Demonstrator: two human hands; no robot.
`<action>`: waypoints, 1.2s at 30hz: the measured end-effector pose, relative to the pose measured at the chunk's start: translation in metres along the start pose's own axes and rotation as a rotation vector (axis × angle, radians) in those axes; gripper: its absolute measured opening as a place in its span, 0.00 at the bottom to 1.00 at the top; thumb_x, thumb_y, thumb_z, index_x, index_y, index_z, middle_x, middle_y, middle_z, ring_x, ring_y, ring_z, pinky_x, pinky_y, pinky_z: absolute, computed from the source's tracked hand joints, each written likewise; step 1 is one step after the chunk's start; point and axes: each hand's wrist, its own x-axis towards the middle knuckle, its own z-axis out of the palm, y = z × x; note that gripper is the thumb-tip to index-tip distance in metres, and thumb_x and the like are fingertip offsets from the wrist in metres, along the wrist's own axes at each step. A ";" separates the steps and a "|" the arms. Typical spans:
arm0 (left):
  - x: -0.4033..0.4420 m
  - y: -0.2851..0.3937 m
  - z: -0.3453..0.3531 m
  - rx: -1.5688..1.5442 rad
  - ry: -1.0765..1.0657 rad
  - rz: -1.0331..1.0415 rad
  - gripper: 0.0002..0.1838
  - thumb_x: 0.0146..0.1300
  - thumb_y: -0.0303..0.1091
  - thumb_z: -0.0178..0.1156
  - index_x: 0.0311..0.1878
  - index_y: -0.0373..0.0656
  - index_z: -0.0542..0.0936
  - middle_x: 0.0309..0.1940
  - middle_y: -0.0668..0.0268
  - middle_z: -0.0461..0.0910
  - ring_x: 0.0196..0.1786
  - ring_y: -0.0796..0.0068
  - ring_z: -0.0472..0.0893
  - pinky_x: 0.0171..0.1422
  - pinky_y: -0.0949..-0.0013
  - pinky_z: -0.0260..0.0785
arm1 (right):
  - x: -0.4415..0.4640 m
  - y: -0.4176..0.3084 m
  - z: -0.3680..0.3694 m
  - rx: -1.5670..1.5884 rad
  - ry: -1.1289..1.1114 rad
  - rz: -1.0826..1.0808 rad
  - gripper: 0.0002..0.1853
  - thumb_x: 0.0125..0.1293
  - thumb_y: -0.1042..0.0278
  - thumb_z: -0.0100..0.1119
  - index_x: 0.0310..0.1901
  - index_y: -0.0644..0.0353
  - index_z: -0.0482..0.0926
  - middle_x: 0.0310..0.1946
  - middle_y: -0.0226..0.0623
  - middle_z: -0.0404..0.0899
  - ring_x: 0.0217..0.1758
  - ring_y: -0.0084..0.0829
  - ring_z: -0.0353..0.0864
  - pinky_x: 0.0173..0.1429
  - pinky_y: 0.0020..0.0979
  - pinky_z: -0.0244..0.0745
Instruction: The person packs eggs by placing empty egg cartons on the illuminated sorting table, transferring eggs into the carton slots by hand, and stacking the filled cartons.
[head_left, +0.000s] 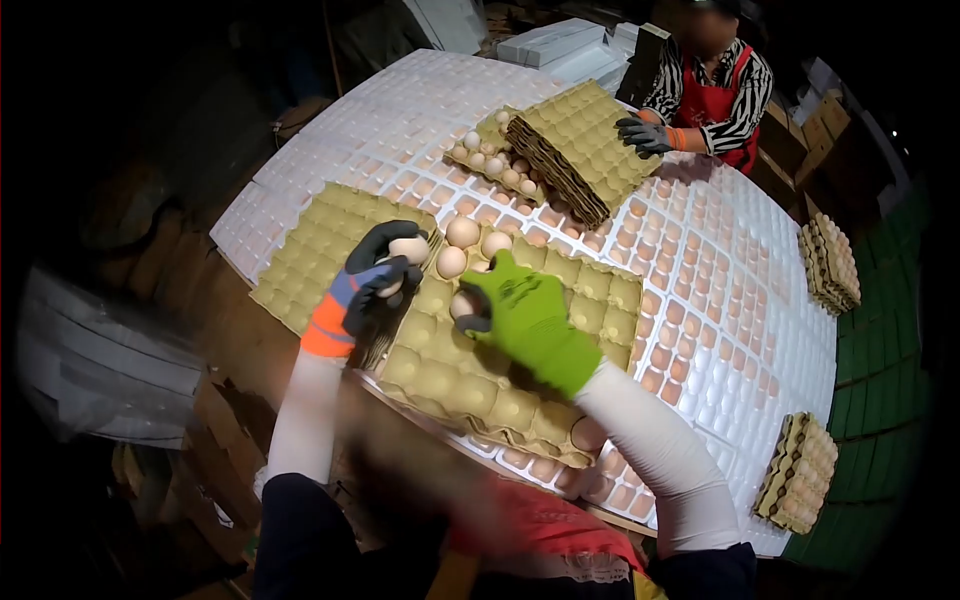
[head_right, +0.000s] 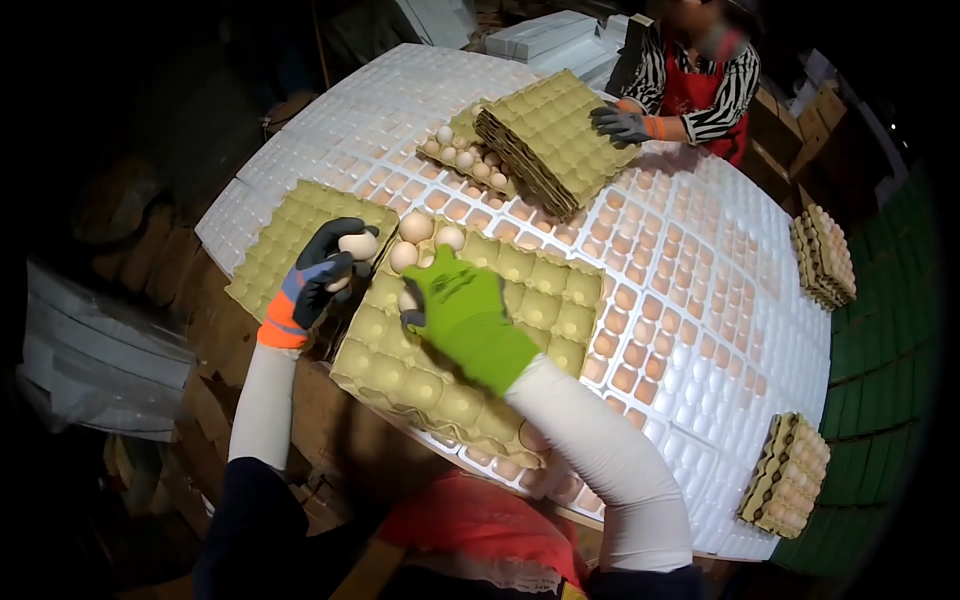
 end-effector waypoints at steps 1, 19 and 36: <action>0.011 0.003 0.003 0.353 0.027 0.074 0.26 0.60 0.33 0.65 0.63 0.44 0.76 0.57 0.61 0.79 0.50 0.74 0.80 0.48 0.70 0.74 | -0.005 0.013 -0.006 0.296 0.159 -0.067 0.18 0.69 0.51 0.61 0.54 0.53 0.79 0.43 0.28 0.80 0.38 0.26 0.80 0.40 0.32 0.75; 0.038 -0.015 -0.033 0.968 0.094 0.229 0.20 0.64 0.29 0.64 0.60 0.44 0.78 0.47 0.69 0.80 0.44 0.74 0.80 0.46 0.72 0.73 | -0.347 0.158 -0.042 1.360 0.537 0.765 0.24 0.76 0.47 0.52 0.61 0.58 0.75 0.46 0.34 0.81 0.33 0.20 0.79 0.29 0.21 0.74; -0.074 -0.201 0.412 0.820 -0.372 0.274 0.24 0.47 0.37 0.76 0.50 0.49 0.83 0.51 0.57 0.79 0.50 0.53 0.80 0.52 0.56 0.74 | -0.523 0.115 0.098 0.432 0.295 0.709 0.23 0.64 0.62 0.65 0.61 0.49 0.76 0.56 0.40 0.78 0.51 0.43 0.83 0.50 0.39 0.80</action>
